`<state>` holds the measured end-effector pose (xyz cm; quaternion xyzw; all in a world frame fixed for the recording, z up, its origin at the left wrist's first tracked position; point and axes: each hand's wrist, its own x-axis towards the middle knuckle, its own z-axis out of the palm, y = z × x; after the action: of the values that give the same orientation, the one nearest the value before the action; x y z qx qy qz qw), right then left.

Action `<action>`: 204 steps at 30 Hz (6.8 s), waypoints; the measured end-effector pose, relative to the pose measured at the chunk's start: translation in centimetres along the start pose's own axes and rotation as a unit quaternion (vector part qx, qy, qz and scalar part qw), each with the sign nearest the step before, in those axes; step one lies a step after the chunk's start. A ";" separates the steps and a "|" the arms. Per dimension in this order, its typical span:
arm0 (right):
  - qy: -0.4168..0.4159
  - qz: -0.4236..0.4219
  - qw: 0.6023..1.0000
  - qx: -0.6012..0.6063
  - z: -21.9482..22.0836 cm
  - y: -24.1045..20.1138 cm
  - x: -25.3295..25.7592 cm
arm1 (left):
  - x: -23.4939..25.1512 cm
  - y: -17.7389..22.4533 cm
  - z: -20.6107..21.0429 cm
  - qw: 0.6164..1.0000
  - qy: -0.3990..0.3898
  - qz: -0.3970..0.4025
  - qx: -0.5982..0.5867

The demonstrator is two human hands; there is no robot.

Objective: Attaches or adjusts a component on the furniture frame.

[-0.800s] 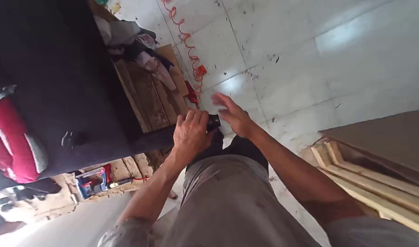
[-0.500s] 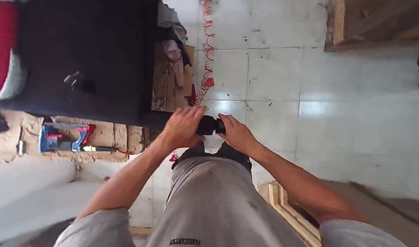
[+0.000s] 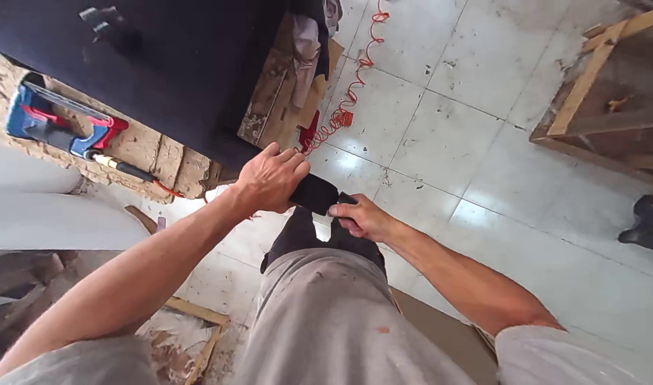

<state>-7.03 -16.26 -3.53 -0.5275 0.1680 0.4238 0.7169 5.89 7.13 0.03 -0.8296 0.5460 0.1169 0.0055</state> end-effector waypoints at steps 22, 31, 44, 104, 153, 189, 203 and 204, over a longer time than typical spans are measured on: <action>0.044 -0.043 0.985 0.161 2.1 2.9 -0.1 | -0.4 0.6 -0.2 1.000 0.012 -0.014 -0.008; 0.162 -0.211 0.934 -0.240 0.1 4.2 -1.7 | -0.6 0.7 -0.8 1.000 0.001 -0.014 0.000; 0.006 0.031 0.938 0.344 3.4 2.9 -0.9 | -0.3 0.6 -0.8 1.000 -0.007 -0.018 -0.017; 0.183 -0.249 0.892 -0.330 0.2 3.6 -1.6 | -0.4 0.8 -0.7 1.000 0.001 -0.019 0.004; -0.022 0.000 1.000 -0.018 0.0 0.6 -1.2 | -0.3 0.2 -0.2 1.000 0.013 -0.002 -0.006; 0.155 -0.022 0.870 -0.468 1.7 -3.3 1.2 | -0.3 0.0 -0.3 0.999 -0.008 -0.020 -0.035; 0.093 0.014 0.915 -0.393 1.4 -3.5 0.8 | -1.0 -0.1 -1.3 0.992 0.006 -0.029 -0.125; 0.176 -0.004 0.847 -0.502 2.9 -3.6 -0.3 | -1.9 -1.0 -2.2 0.985 0.045 -0.056 -0.159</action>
<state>-4.98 -14.08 0.05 -0.8815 0.0538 0.3480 0.3146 6.48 8.95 2.41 -0.8537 0.4726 0.1642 -0.1444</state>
